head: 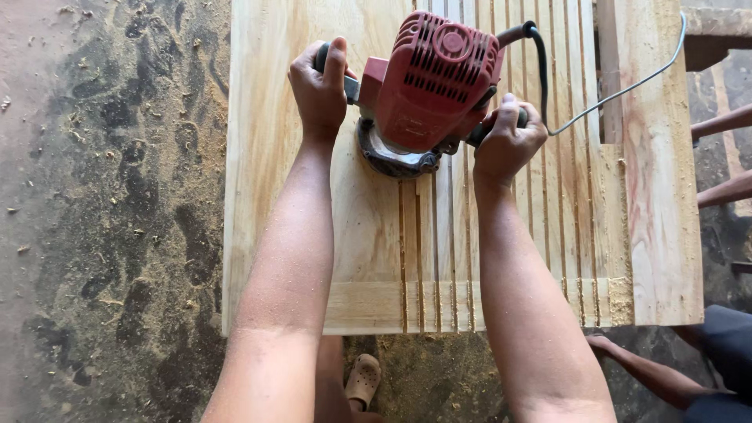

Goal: The person uses a handheld electric router to cut parallel grooves into a large wooden board. They guide the tool along the surface, creating evenly spaced channels while sawdust accumulates on the floor.

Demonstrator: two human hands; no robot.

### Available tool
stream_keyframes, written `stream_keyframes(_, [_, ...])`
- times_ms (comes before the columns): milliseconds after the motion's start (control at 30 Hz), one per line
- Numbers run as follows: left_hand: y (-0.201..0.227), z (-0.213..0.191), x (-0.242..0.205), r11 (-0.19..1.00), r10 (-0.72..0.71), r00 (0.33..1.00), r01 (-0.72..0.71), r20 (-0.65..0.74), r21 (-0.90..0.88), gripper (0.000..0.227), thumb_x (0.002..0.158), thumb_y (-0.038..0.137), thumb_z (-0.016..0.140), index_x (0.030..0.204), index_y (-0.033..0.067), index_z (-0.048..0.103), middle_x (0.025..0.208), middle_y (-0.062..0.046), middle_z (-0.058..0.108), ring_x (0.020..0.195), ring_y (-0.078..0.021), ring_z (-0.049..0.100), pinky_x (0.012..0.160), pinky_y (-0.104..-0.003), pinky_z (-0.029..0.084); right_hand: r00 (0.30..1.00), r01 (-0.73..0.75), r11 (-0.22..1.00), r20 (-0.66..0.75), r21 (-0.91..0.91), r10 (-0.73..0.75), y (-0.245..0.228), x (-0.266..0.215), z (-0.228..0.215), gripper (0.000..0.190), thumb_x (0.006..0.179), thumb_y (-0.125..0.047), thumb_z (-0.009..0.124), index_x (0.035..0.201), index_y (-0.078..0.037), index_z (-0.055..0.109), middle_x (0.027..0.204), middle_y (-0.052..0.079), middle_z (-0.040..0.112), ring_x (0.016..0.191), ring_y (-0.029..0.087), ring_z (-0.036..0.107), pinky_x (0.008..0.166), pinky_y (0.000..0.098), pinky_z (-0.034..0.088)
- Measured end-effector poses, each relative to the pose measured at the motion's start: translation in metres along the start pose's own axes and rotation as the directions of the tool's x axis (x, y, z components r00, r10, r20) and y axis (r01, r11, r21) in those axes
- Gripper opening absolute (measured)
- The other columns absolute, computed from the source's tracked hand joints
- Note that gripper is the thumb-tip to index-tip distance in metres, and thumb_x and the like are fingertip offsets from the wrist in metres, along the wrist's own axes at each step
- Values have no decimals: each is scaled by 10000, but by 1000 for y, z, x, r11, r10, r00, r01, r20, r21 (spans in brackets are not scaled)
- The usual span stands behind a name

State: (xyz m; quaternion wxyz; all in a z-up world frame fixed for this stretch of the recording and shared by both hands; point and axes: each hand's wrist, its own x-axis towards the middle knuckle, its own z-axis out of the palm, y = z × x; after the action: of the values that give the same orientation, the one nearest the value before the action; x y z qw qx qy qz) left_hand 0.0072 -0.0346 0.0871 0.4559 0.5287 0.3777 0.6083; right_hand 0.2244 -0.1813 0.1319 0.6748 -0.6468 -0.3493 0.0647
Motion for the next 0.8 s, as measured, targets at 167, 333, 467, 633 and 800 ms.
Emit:
stream_keyframes(167, [-2, 0, 2, 1000, 9, 1000, -8, -18, 15, 431, 1012, 336, 619, 690, 52, 577, 570, -29, 622, 538, -113, 638, 532, -300, 494, 1000, 15, 1000, -1, -27, -15, 1, 3, 1, 341, 995, -117, 601, 671, -10, 580, 573, 29, 595, 493, 107, 539, 488, 283, 442])
stream_keyframes(333, [-2, 1, 4, 1000, 7, 999, -7, -36, 5, 439, 1003, 344, 632, 689, 40, 583, 579, -39, 630, 547, -117, 657, 533, -303, 507, 999, 32, 999, 3, -31, -32, 2, 4, 2, 343, 1007, -124, 604, 683, -10, 592, 581, 28, 594, 508, 105, 537, 499, 282, 429])
stream_keyframes(467, [-4, 2, 3, 1000, 3, 1000, -3, -25, 12, 425, 1002, 345, 629, 705, 41, 604, 577, -36, 631, 539, -117, 643, 535, -302, 494, 1000, 8, 1000, -3, -18, -8, 5, 4, 1, 334, 995, -126, 615, 681, -15, 584, 573, 28, 588, 500, 104, 531, 494, 284, 423])
stream_keyframes(633, [-6, 2, 5, 999, 33, 999, -33, -31, -9, 420, 1010, 335, 633, 710, 44, 591, 581, -29, 622, 553, -112, 665, 539, -298, 506, 1000, 30, 998, 0, -48, -30, 8, 6, 1, 358, 1007, -144, 616, 671, -23, 583, 574, 25, 589, 504, 102, 528, 497, 281, 420])
stream_keyframes(800, [-8, 3, 6, 999, 40, 999, -40, -34, 0, 419, 1010, 333, 629, 705, 49, 583, 567, -27, 625, 530, -113, 648, 527, -293, 496, 999, 42, 998, 5, -44, -41, 13, 8, 1, 355, 1006, -154, 626, 676, -28, 590, 583, 23, 600, 515, 104, 550, 508, 278, 448])
